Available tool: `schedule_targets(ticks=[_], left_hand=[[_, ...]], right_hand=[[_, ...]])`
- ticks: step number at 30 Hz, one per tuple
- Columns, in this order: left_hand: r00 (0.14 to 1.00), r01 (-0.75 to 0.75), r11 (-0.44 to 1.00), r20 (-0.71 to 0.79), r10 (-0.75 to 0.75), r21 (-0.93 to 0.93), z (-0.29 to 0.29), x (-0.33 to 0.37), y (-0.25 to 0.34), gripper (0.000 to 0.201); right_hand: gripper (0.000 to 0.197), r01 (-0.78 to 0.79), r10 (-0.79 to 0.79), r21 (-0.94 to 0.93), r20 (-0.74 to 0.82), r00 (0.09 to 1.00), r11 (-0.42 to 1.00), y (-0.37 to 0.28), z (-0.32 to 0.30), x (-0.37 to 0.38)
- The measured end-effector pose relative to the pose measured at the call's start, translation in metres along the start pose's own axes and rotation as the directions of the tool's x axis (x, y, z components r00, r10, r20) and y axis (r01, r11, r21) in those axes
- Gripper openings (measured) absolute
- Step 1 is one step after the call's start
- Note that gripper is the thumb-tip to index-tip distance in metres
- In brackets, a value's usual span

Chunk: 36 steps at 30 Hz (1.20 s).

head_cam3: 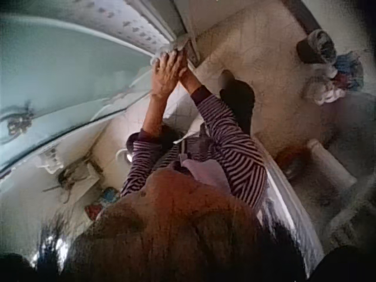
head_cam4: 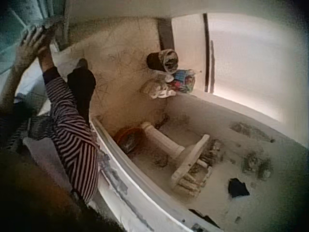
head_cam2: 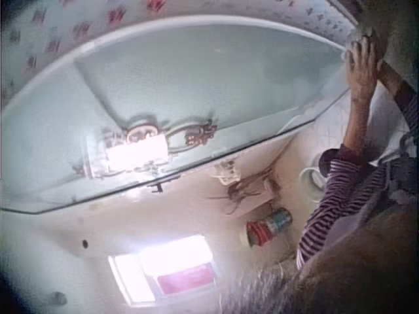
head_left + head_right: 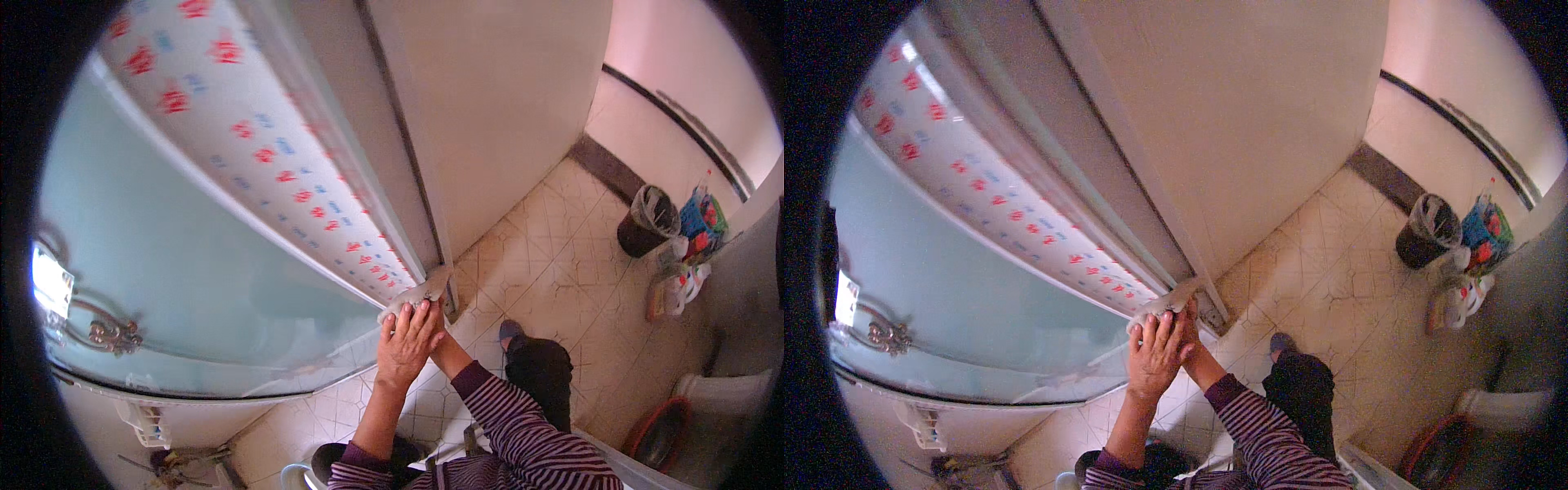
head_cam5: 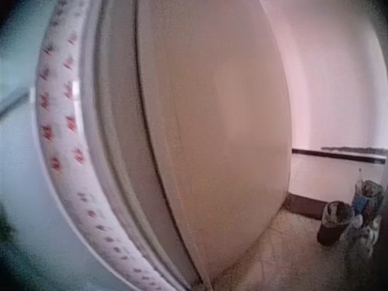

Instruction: The person wipes a large glass door with a cloth, cleaning the surface and the frame. They systematically move the cloth across the glass panels and along the edges, ensuring the entire visible area is treated.

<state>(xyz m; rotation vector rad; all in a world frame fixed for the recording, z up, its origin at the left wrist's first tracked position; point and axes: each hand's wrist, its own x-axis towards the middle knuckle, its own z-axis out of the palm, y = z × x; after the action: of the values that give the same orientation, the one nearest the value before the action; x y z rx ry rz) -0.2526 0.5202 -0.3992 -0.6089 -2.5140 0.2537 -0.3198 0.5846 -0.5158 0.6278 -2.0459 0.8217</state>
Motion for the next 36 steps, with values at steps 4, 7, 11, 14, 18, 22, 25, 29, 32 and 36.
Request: schedule_targets(ticks=[4, 7, 11, 14, 18, 22, 25, 29, 32, 36], left_hand=[[0.994, 0.005, 1.0, 0.106, -0.002, -0.025, 0.034, -0.029, 0.011, 0.062], [0.987, 0.001, 0.999, 0.159, 0.006, -0.043, 0.039, -0.034, 0.011, 0.065], [0.995, -0.018, 1.0, 0.093, 0.019, -0.01, 0.023, -0.023, 0.0, 0.071], [0.996, -0.026, 0.994, 0.086, 0.017, 0.102, 0.032, -0.034, -0.001, 0.064], [0.996, -0.066, 0.991, 0.069, 0.059, 0.115, 0.06, -0.04, 0.007, 0.054], [0.973, -0.111, 0.992, 0.207, 0.098, 0.053, 0.091, -0.073, 0.014, 0.052], [0.962, -0.12, 0.992, 0.244, 0.123, -0.028, 0.119, -0.077, 0.029, 0.052], [0.924, -0.101, 0.991, 0.361, 0.124, -0.082, 0.136, -0.091, 0.044, 0.053], [0.877, -0.096, 0.987, 0.458, 0.146, -0.131, 0.139, -0.092, 0.051, 0.058], [0.823, -0.095, 0.968, 0.529, 0.206, -0.23, 0.128, -0.092, 0.049, 0.059]], right_hand=[[0.064, 0.047, 0.004, -0.493, 0.103, 0.995, 0.869, -0.014, 0.03, -0.058], [0.061, 0.114, 0.04, -0.701, 0.199, 0.979, 0.704, -0.023, 0.037, -0.076], [0.056, -0.004, 0.033, -0.43, 0.06, 0.998, 0.903, -0.018, 0.044, -0.058], [0.053, -0.042, 0.05, -0.2, 0.037, 0.998, 0.979, -0.019, 0.037, -0.054], [0.053, -0.083, 0.083, -0.013, 0.0, 0.997, 0.996, -0.003, 0.03, -0.055], [0.053, -0.1, 0.098, 0.051, 0.04, 0.994, 0.994, -0.001, 0.035, -0.086], [0.053, -0.127, 0.125, 0.037, 0.06, 0.99, 0.991, 0.018, 0.036, -0.105], [0.053, -0.152, 0.145, 0.076, 0.087, 0.986, 0.985, 0.024, 0.04, -0.122], [0.053, -0.218, 0.205, 0.09, 0.126, 0.97, 0.972, 0.021, 0.043, -0.139], [0.053, -0.385, 0.351, 0.146, 0.214, 0.912, 0.911, -0.016, 0.04, -0.167]])
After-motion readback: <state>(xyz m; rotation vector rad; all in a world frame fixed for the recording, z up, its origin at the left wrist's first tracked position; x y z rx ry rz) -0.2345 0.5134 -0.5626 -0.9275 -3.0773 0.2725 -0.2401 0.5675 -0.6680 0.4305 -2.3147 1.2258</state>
